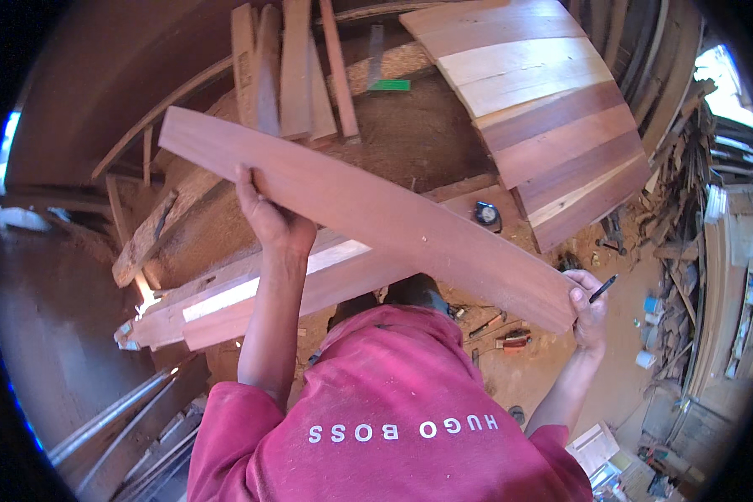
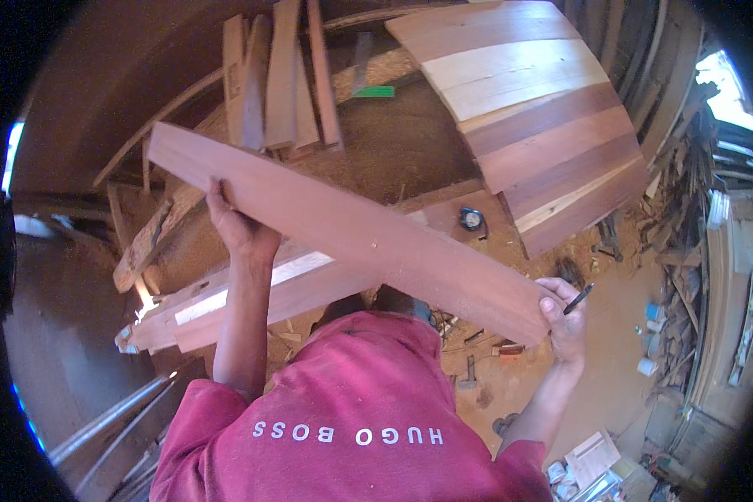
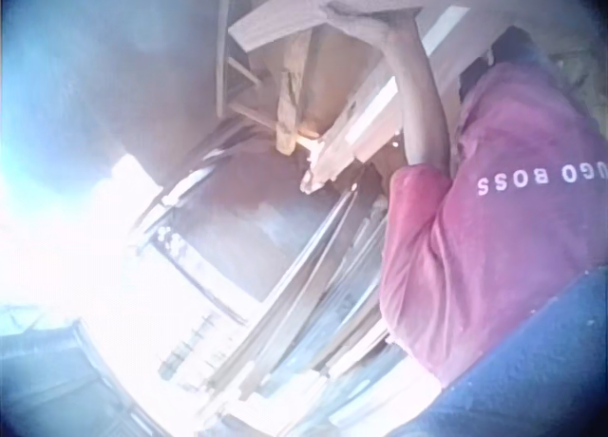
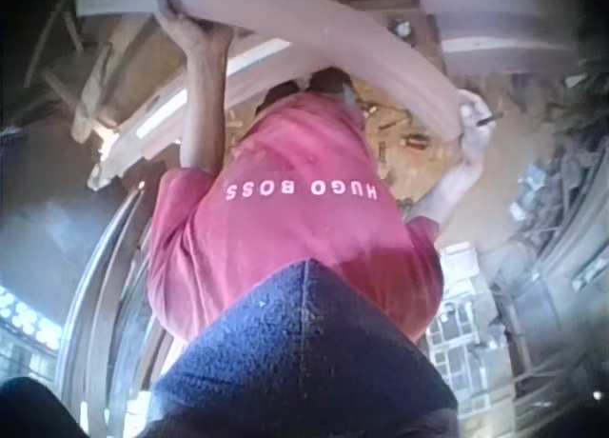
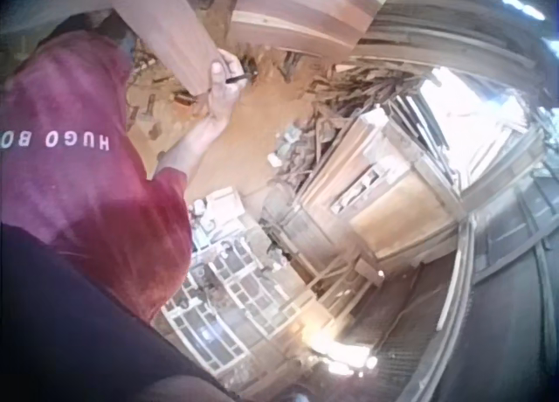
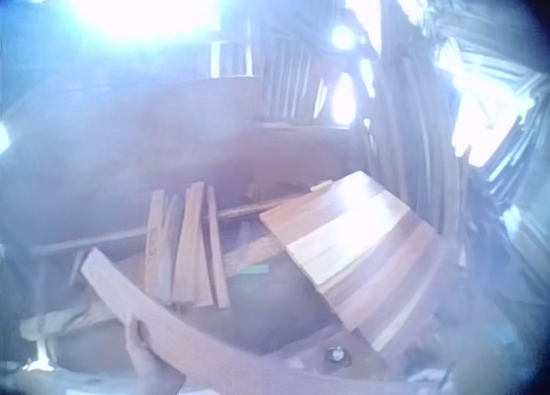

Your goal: The person measures multiple wood planks using a tape measure and marks them with a pencil. They handle various pieces of wood, using a square to ensure straight lines and placing the marked boards back on the work surface.

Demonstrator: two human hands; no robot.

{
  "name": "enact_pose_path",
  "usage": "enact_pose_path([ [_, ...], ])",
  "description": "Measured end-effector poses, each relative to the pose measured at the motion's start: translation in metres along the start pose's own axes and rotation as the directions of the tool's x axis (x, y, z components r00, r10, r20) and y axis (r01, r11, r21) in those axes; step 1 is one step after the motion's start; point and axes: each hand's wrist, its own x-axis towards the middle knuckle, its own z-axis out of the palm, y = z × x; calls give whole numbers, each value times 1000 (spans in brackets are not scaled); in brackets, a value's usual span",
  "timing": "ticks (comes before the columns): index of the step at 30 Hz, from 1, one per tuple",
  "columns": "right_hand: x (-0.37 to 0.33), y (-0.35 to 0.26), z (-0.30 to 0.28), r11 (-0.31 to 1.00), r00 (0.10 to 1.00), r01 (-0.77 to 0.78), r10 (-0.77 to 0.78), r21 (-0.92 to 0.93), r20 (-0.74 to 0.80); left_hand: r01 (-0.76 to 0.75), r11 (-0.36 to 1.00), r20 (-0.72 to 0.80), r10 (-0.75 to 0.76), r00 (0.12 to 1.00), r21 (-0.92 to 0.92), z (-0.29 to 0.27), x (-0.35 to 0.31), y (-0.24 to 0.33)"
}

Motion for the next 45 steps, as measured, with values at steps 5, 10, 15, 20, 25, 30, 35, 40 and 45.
enact_pose_path([
  [5, -5, -29, 37, 983, 903, -73, 137, -167, 408, -323, 947, 30, 323, 946, -9, -38, -63, 74],
  [10, -21, -101, 154, 540, 792, 608, -370, -582, 485, -450, 891, -92, 454, 886, 58, -77, -123, 109],
  [15, -51, -99, 271, 424, 517, 829, -335, -364, 787, -454, 891, -50, 453, 890, -24, -116, -159, 114],
  [20, -21, -74, 289, 410, 626, 761, -670, -503, 400, -502, 864, -62, 500, 864, -40, -144, -179, 127],
  [25, -20, -77, 217, 664, 842, 526, -321, -532, 433, -604, 777, -23, 610, 792, -176, -168, -186, 146],
  [30, -19, -29, 150, 883, 857, 94, 163, -460, 488, -687, 680, -57, 699, 713, -256, -183, -195, 173],
  [35, -51, -17, 175, 909, 614, -411, 334, -72, 715, -539, 646, 300, 746, 594, -540, -176, -187, 202],
  [40, -57, -2, 208, 940, 816, -140, -70, 312, 574, -534, 593, 392, 803, 449, -603, -162, -187, 218],
  [45, -51, 8, 211, 936, 845, -61, -137, 347, 517, -549, 579, 394, 814, 426, -602, -171, -194, 217],
])
